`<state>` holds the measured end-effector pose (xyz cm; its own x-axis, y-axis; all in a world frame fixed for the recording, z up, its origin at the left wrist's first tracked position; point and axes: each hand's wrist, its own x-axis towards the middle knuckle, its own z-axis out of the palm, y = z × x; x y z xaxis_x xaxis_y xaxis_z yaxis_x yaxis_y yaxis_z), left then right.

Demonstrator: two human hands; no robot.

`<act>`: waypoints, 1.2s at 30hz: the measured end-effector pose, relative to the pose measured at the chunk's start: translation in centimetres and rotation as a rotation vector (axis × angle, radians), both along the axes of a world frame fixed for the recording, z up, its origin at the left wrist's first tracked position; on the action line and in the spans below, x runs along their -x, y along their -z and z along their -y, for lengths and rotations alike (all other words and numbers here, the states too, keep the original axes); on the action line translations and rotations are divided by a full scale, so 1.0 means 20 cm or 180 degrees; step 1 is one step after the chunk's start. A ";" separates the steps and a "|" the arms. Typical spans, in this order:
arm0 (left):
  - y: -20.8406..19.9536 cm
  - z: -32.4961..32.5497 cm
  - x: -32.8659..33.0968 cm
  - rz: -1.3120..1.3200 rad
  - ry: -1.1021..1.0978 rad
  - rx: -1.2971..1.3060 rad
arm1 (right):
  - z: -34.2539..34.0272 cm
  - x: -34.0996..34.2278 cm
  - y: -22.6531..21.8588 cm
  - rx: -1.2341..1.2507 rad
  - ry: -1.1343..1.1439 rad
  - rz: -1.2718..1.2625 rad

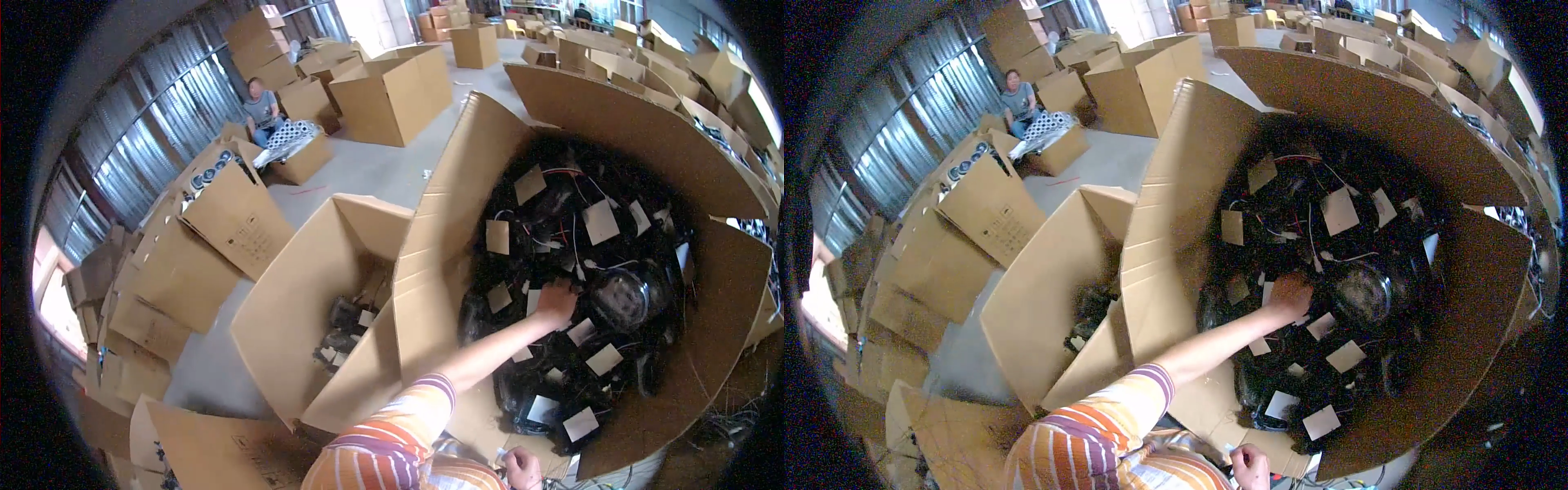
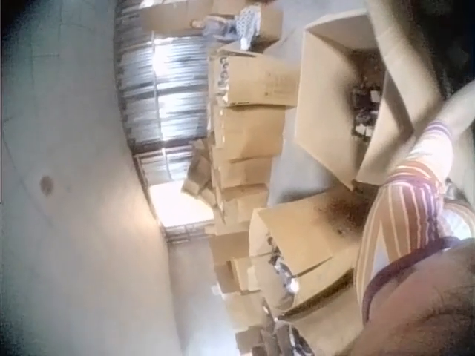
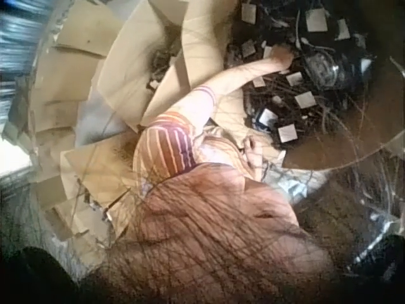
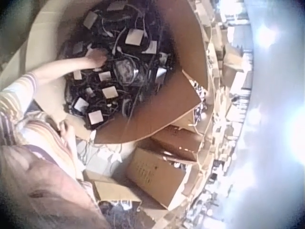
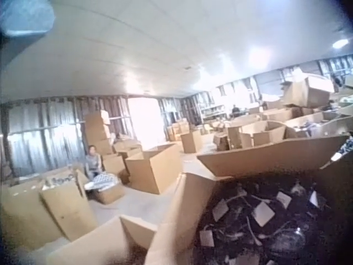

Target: The person sorts plastic parts and wired components by hand, taking them from large cardboard boxes.

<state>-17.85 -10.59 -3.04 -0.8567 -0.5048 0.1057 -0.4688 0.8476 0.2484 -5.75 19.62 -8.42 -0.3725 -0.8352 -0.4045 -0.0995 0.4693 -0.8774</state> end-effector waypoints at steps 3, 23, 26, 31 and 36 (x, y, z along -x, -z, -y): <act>0.01 0.02 -0.02 -0.0440 -0.0204 0.0193 | 0.04 0.00 -0.04 0.0076 0.0073 0.0110; -0.09 -0.22 -0.55 -0.2404 0.0692 -0.4108 | 0.12 0.04 -0.20 -0.0525 -0.0034 0.0727; -0.05 -0.35 -0.63 -0.2383 0.0255 -0.4925 | 0.12 0.03 -0.21 -0.0416 -0.0048 0.0468; 0.09 -0.48 -0.74 -0.2023 0.0062 -0.5232 | 0.13 0.03 -0.26 -0.0359 -0.0078 0.0139; 0.15 -0.53 -0.80 -0.1832 0.0185 -0.5190 | 0.15 0.04 -0.30 -0.0772 -0.0254 0.0023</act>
